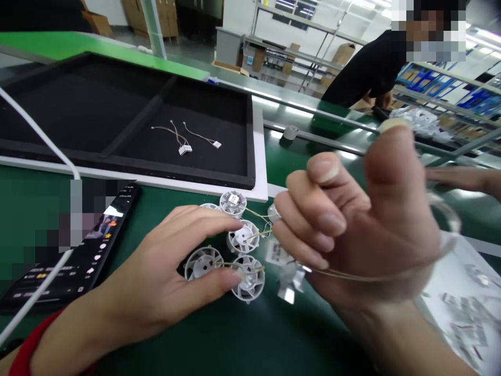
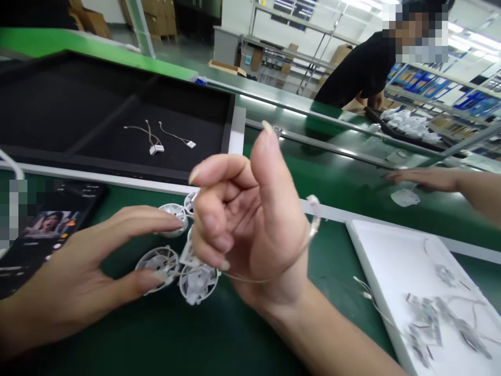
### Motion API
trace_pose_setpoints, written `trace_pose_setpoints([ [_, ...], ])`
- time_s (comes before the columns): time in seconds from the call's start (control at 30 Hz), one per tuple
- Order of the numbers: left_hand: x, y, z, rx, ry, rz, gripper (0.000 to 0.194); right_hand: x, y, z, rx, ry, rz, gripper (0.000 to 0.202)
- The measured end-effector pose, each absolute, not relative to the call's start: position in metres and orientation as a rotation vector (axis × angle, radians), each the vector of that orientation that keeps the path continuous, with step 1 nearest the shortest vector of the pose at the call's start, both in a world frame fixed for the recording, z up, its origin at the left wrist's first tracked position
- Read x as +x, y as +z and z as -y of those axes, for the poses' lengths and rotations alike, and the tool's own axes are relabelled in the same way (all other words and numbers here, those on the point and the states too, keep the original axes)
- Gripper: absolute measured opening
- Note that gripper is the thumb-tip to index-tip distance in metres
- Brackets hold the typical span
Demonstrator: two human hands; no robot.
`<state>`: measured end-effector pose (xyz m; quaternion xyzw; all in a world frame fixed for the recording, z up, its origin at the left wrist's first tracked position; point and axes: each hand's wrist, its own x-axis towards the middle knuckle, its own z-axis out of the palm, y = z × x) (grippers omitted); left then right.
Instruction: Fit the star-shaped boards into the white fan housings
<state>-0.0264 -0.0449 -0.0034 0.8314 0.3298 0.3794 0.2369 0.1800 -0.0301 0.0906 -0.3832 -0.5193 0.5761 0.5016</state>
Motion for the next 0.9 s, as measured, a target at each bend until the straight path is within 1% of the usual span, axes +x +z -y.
trace_pose_setpoints([
  [0.07, -0.018, 0.007, 0.048, 2.152, 1.014, -0.938, 0.038, 0.179, 0.082, 0.034, -0.74, 1.537, 1.043, 0.049],
  [0.1, -0.013, 0.013, 0.048, 2.088, 0.979, -0.922, 0.036, 0.181, 0.078, 0.035, -0.658, 1.566, 0.986, 0.047],
  [0.23, 0.007, 0.032, 0.047, 1.621, 0.787, -0.882, 0.019, 0.189, 0.06, 0.035, -0.494, 1.54, 0.968, 0.043],
  [0.37, 0.017, 0.033, 0.042, 1.269, 0.684, -0.802, 0.01, 0.193, 0.052, 0.031, -0.436, 1.5, 0.968, 0.049],
  [0.43, 0.017, 0.029, 0.04, 1.19, 0.674, -0.764, 0.012, 0.195, 0.052, 0.03, -0.453, 1.473, 0.974, 0.052],
  [0.53, 0.016, 0.022, 0.04, 1.073, 0.594, -0.72, 0.023, 0.197, 0.055, 0.033, -0.499, 1.441, 1.031, 0.053],
  [0.6, 0.016, 0.019, 0.04, 1.008, 0.504, -0.646, 0.029, 0.197, 0.061, 0.036, -0.564, 1.485, 1.083, 0.056],
  [0.7, 0.016, 0.018, 0.038, 0.929, 0.477, -0.484, 0.024, 0.193, 0.071, 0.041, -0.666, 1.53, 1.13, 0.066],
  [0.8, 0.013, 0.021, 0.035, 0.947, 0.535, -0.507, 0.022, 0.196, 0.079, 0.04, -0.755, 1.408, 1.2, 0.075],
  [0.87, 0.009, 0.024, 0.032, 1.005, 0.605, -0.634, 0.02, 0.207, 0.082, 0.038, -0.831, 1.307, 1.387, 0.073],
  [0.9, 0.007, 0.025, 0.03, 1.041, 0.654, -0.695, 0.02, 0.214, 0.082, 0.038, -0.886, 1.244, 1.516, 0.066],
])
